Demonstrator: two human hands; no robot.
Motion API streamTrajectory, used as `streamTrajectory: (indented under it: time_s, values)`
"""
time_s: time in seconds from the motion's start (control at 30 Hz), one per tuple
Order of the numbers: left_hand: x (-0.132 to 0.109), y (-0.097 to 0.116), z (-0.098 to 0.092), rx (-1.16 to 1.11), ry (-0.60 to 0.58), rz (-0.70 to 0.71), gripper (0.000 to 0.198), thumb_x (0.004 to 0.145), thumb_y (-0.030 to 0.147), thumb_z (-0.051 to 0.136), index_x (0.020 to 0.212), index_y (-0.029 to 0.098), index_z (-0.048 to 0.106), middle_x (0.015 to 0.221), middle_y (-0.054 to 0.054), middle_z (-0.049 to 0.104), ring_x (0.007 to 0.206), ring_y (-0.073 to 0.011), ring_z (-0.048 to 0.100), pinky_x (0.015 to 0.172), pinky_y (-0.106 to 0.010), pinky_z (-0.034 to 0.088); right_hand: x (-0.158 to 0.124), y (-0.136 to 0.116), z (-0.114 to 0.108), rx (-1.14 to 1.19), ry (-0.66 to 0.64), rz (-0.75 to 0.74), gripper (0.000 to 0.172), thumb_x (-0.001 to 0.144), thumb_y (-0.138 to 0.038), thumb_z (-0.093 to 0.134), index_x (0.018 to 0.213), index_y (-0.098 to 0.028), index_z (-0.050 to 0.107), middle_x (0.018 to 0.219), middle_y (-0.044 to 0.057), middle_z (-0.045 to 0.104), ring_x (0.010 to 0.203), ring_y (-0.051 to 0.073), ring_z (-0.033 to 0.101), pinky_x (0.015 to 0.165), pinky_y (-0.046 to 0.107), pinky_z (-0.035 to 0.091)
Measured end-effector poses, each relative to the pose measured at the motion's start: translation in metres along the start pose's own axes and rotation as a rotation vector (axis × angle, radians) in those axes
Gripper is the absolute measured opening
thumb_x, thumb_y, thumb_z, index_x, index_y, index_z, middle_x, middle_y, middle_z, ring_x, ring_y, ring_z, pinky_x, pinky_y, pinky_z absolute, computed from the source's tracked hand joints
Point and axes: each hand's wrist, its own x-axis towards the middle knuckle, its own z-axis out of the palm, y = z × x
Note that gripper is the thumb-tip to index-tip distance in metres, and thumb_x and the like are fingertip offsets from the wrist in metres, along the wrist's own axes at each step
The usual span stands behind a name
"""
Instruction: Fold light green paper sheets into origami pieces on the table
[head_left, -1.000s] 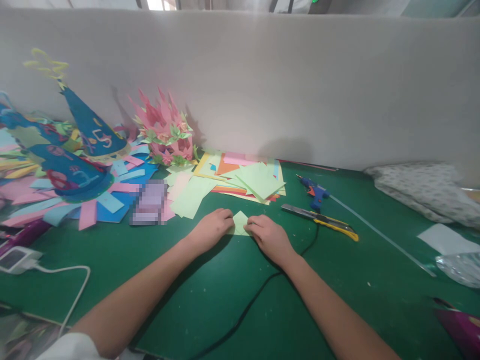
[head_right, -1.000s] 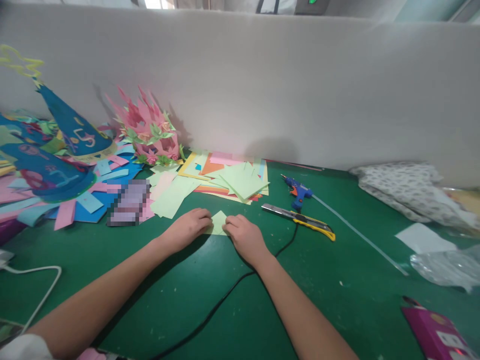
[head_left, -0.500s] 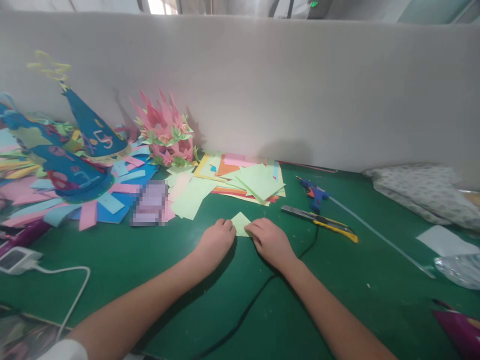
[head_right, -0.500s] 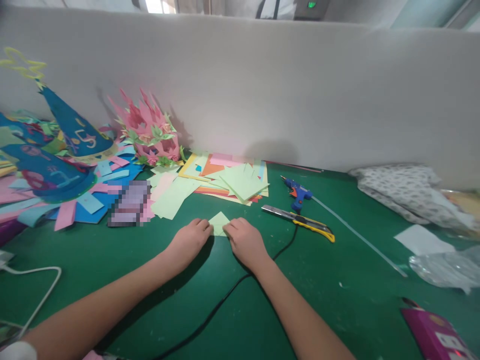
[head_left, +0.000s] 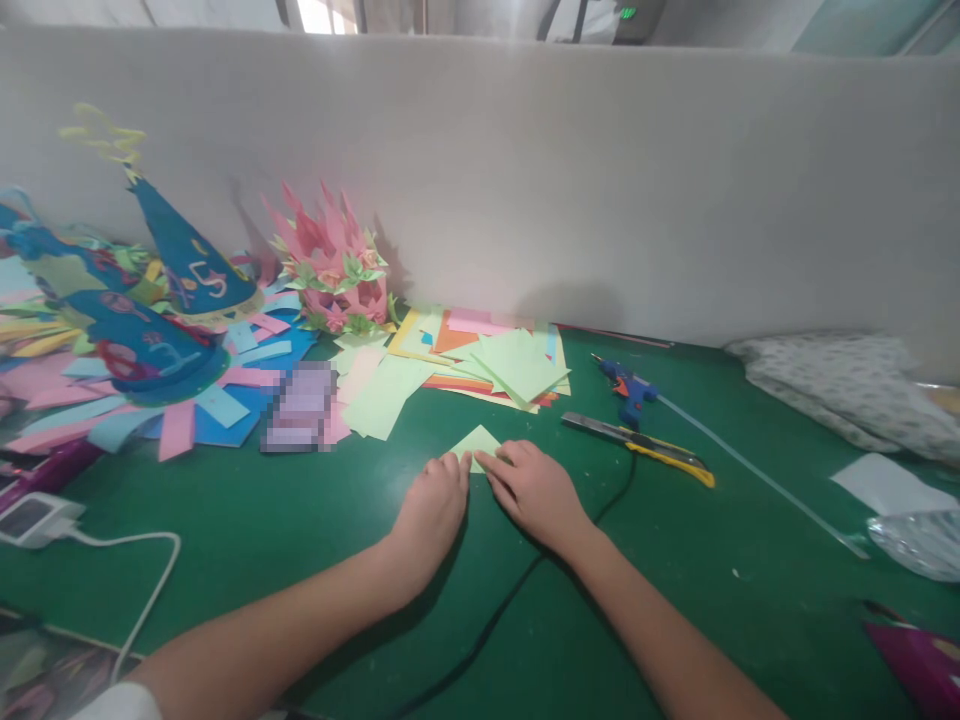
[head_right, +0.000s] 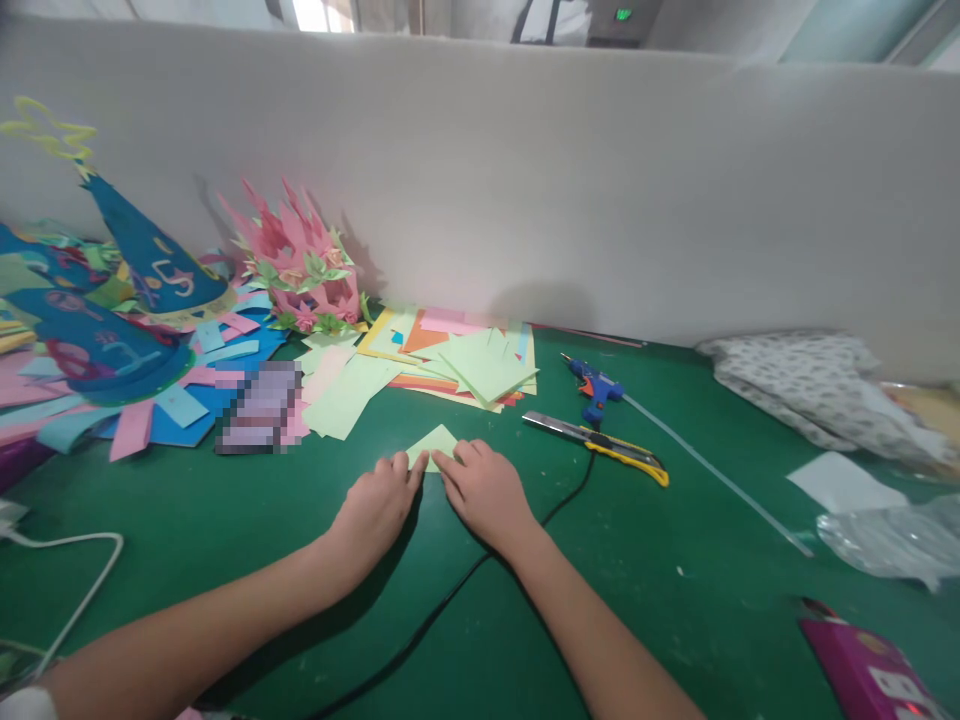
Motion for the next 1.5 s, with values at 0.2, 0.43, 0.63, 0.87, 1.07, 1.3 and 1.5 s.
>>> streamTrajectory:
  time_s: [0.2, 0.43, 0.63, 0.87, 1.07, 1.3, 1.5]
  values:
    - [0.006, -0.016, -0.011, -0.148, -0.112, -0.071, 0.038, 0.082, 0.0, 0.042, 0.115, 0.01, 0.056, 0.076, -0.01, 0.059, 0.054, -0.015, 0.057, 0.046, -0.02, 0.037, 0.001, 0.002, 0.001, 0.005, 0.007, -0.022, 0.029, 0.093, -0.025, 0.044, 0.117, -0.024, 0.06, 0.084, 0.006, 0.057, 0.078, 0.018, 0.047, 0.061, 0.028, 0.035]
    - [0.01, -0.058, -0.021, -0.204, -0.115, -0.005, 0.029, 0.087, 0.015, 0.043, 0.065, 0.01, 0.061, 0.06, -0.009, 0.057, 0.059, -0.0198, 0.059, 0.052, -0.026, 0.043, 0.002, 0.003, 0.004, 0.006, 0.035, -0.024, 0.027, 0.093, -0.025, 0.045, 0.113, -0.024, 0.062, 0.083, 0.006, 0.057, 0.077, 0.018, 0.047, 0.059, 0.028, 0.034]
    - [0.02, -0.04, -0.001, -0.359, 0.139, 0.163, 0.027, 0.087, 0.004, 0.04, 0.107, 0.012, 0.056, 0.101, -0.01, 0.058, 0.087, -0.0189, 0.054, 0.076, -0.029, 0.046, 0.004, 0.003, 0.002, -0.004, 0.003, -0.026, 0.028, 0.094, -0.027, 0.043, 0.117, -0.023, 0.059, 0.083, 0.006, 0.057, 0.079, 0.019, 0.047, 0.061, 0.028, 0.035]
    - [0.023, -0.018, 0.005, -0.155, 0.061, 0.179, 0.027, 0.083, 0.002, 0.04, 0.106, 0.006, 0.055, 0.09, -0.012, 0.054, 0.082, -0.0233, 0.049, 0.068, -0.033, 0.042, 0.003, 0.001, 0.002, 0.013, -0.009, 0.0, 0.028, 0.094, -0.025, 0.042, 0.115, -0.018, 0.059, 0.086, 0.007, 0.058, 0.08, 0.019, 0.049, 0.064, 0.029, 0.038]
    - [0.021, -0.01, 0.005, -0.054, 0.064, 0.129, 0.026, 0.08, -0.002, 0.04, 0.095, 0.009, 0.058, 0.085, -0.011, 0.054, 0.078, -0.0209, 0.049, 0.063, -0.03, 0.041, -0.002, 0.006, 0.006, 0.022, 0.118, 0.083, 0.029, 0.094, -0.018, 0.038, 0.084, -0.014, 0.064, 0.074, 0.007, 0.055, 0.072, 0.018, 0.049, 0.068, 0.03, 0.039]
    - [0.025, -0.019, -0.005, -0.175, 0.017, 0.1, 0.022, 0.083, 0.001, 0.042, 0.093, 0.01, 0.059, 0.089, -0.01, 0.056, 0.082, -0.0211, 0.052, 0.069, -0.031, 0.043, -0.005, 0.01, 0.009, 0.032, 0.144, 0.072, 0.02, 0.092, -0.019, 0.043, 0.09, -0.014, 0.062, 0.087, 0.009, 0.059, 0.082, 0.021, 0.052, 0.073, 0.033, 0.044]
    - [0.052, -0.047, -0.001, -0.549, 0.065, 0.11, 0.027, 0.092, 0.014, 0.037, 0.086, 0.013, 0.064, 0.079, -0.006, 0.059, 0.076, -0.0176, 0.056, 0.072, -0.029, 0.045, -0.003, 0.013, 0.011, 0.133, 0.113, -0.09, 0.025, 0.092, -0.02, 0.045, 0.112, -0.017, 0.058, 0.113, 0.011, 0.059, 0.101, 0.023, 0.052, 0.084, 0.039, 0.046]
